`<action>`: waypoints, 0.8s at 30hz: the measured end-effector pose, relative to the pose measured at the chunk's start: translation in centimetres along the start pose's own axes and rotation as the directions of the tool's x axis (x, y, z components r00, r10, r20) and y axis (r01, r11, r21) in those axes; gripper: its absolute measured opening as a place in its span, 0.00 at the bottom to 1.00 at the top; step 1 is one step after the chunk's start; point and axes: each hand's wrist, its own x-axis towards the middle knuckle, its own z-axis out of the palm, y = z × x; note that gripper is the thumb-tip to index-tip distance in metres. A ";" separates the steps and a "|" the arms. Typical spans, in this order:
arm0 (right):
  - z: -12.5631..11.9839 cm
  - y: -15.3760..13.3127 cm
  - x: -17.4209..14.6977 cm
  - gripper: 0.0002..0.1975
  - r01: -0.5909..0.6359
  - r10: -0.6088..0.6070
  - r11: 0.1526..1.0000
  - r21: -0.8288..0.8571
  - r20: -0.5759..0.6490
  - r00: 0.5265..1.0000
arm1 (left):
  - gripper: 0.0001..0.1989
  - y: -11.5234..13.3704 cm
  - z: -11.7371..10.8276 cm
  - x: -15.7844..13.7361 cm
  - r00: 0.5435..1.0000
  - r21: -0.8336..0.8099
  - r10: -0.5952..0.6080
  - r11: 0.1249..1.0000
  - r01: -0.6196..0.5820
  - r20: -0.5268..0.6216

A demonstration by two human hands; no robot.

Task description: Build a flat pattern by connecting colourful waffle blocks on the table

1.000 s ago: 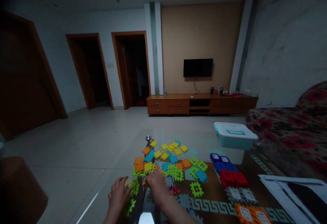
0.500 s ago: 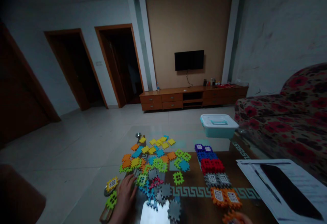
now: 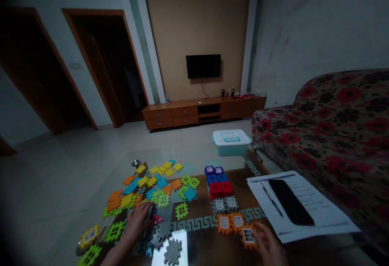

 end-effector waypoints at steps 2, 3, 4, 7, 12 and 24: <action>1.0 -0.8 0.8 0.24 -0.022 0.021 1.000 0.018 0.043 0.999 | 0.25 -0.3 -0.1 0.7 0.998 0.004 0.016 1.000 -0.017 0.058; 1.5 -1.2 1.0 0.23 -0.019 0.018 1.000 0.022 0.051 0.999 | 0.24 -0.6 0.0 0.9 0.998 0.007 0.019 1.000 -0.019 0.065; 2.0 -1.5 1.2 0.23 -0.011 0.010 1.000 0.026 0.048 0.999 | 0.24 -0.9 0.2 1.0 0.998 0.006 0.022 1.000 -0.023 0.056; 3.2 -2.4 1.7 0.21 0.018 -0.018 0.999 0.034 0.016 1.000 | 0.23 -2.1 0.6 0.4 0.998 -0.032 0.046 0.998 -0.047 -0.033; 4.0 -2.4 2.9 0.21 0.004 -0.003 0.998 -0.055 0.013 1.000 | 0.22 -5.1 0.1 -1.9 0.969 -0.164 -0.069 0.986 0.029 -0.239; 2.9 -0.3 3.0 0.14 0.244 -0.268 0.927 -0.285 -0.046 0.962 | 0.18 -9.5 1.6 -8.0 0.858 -0.394 -0.206 0.919 0.004 -0.471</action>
